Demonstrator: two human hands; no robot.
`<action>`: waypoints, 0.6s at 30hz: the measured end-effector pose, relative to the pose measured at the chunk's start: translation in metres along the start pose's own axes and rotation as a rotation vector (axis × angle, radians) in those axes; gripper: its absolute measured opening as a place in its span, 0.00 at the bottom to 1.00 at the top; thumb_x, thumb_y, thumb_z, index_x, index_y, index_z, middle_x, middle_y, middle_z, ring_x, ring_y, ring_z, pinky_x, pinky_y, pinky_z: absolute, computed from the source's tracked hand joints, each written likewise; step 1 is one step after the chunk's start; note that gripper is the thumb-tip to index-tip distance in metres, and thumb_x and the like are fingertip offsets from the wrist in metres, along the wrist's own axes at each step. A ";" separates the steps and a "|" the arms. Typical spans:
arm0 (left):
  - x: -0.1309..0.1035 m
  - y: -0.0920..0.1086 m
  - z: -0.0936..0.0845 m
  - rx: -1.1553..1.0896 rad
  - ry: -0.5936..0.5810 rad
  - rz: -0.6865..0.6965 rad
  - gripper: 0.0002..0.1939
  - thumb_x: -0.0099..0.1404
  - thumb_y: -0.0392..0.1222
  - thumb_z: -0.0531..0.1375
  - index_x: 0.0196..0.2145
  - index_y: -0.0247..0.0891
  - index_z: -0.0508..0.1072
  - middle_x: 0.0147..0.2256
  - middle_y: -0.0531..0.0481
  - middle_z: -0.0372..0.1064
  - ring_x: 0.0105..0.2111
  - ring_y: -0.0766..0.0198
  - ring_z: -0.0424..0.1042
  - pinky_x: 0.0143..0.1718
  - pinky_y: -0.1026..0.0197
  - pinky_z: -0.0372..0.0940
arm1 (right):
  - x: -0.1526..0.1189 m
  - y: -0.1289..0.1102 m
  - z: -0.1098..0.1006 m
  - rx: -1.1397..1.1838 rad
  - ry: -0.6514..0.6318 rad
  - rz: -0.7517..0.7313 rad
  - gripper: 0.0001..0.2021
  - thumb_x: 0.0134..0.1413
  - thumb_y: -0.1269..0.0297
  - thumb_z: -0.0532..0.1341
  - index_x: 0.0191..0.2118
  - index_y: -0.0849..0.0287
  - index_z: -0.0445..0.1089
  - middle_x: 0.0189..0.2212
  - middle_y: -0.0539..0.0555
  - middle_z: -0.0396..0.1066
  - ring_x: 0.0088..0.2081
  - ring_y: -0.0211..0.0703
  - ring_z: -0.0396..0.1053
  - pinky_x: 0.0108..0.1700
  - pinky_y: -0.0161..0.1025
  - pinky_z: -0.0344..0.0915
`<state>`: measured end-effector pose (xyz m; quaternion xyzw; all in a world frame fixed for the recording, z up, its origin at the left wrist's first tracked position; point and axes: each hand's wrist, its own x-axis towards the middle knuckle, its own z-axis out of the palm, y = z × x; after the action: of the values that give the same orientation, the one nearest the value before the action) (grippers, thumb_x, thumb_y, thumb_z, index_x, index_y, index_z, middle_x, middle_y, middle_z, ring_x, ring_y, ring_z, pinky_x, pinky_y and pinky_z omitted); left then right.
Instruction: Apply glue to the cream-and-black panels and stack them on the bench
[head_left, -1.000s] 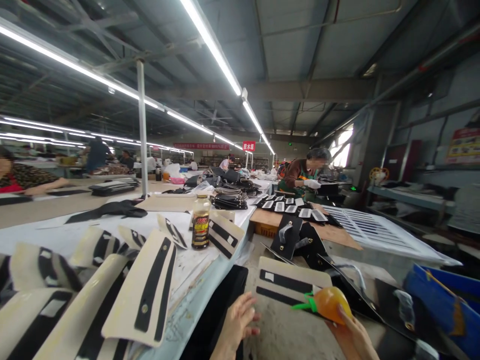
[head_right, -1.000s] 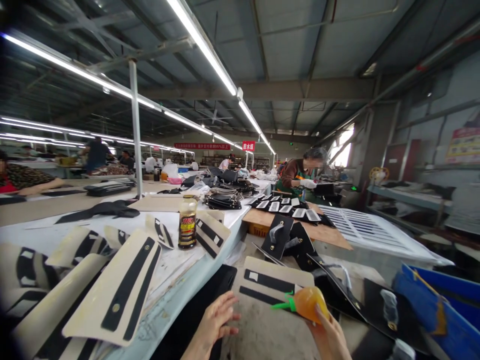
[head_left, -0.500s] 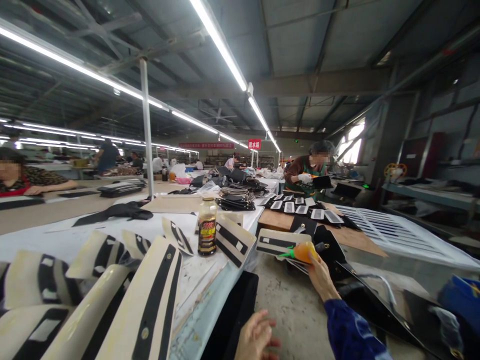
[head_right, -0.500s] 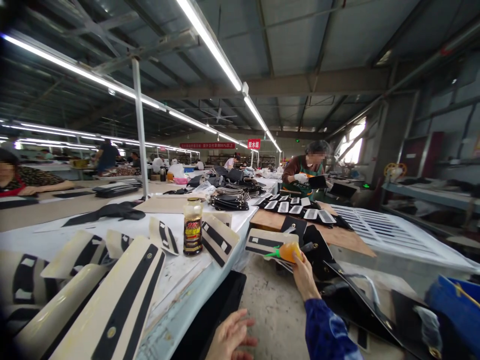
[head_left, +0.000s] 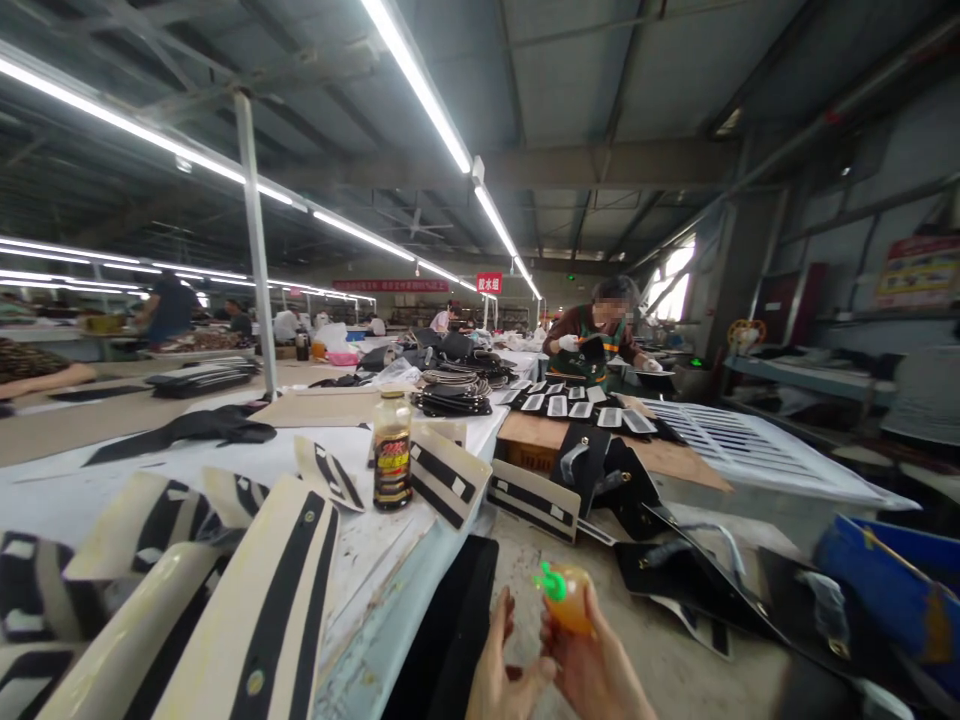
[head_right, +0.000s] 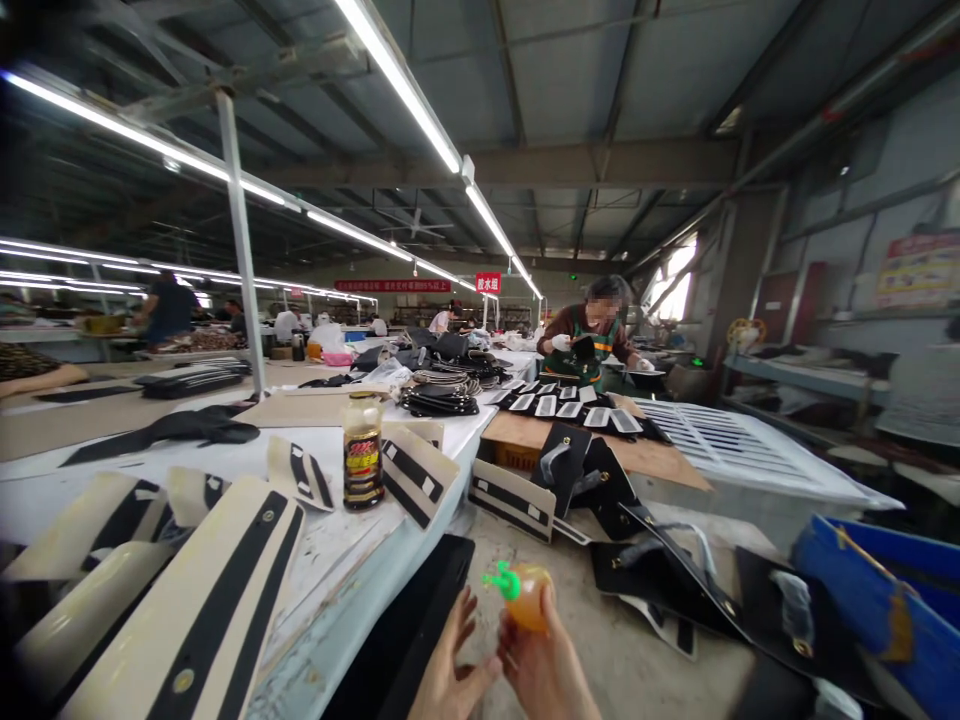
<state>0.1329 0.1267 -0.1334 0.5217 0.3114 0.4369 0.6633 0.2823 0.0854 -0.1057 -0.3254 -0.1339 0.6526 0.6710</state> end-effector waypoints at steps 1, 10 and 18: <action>-0.002 0.001 0.002 0.000 -0.010 0.016 0.60 0.44 0.53 0.73 0.68 0.28 0.55 0.67 0.28 0.59 0.65 0.37 0.61 0.50 0.53 0.67 | -0.005 0.014 0.006 -0.036 -0.037 0.051 0.33 0.41 0.29 0.68 0.35 0.59 0.76 0.28 0.49 0.73 0.31 0.37 0.70 0.35 0.34 0.65; -0.009 0.019 0.000 -0.048 0.112 -0.009 0.48 0.48 0.62 0.72 0.59 0.31 0.67 0.43 0.37 0.81 0.44 0.44 0.80 0.41 0.56 0.73 | -0.012 0.030 0.014 -0.760 -0.142 0.293 0.55 0.48 0.20 0.29 0.31 0.63 0.77 0.27 0.62 0.75 0.27 0.43 0.71 0.34 0.40 0.64; -0.009 0.020 0.002 -0.023 0.173 0.031 0.45 0.45 0.56 0.74 0.55 0.29 0.69 0.46 0.37 0.79 0.46 0.47 0.79 0.48 0.56 0.70 | 0.060 -0.108 -0.035 -1.703 0.618 -0.342 0.23 0.64 0.56 0.63 0.61 0.55 0.64 0.65 0.59 0.59 0.61 0.58 0.62 0.60 0.62 0.62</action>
<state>0.1254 0.1192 -0.1135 0.4791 0.3543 0.4940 0.6332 0.3949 0.1408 -0.0807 -0.8451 -0.4299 0.1096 0.2983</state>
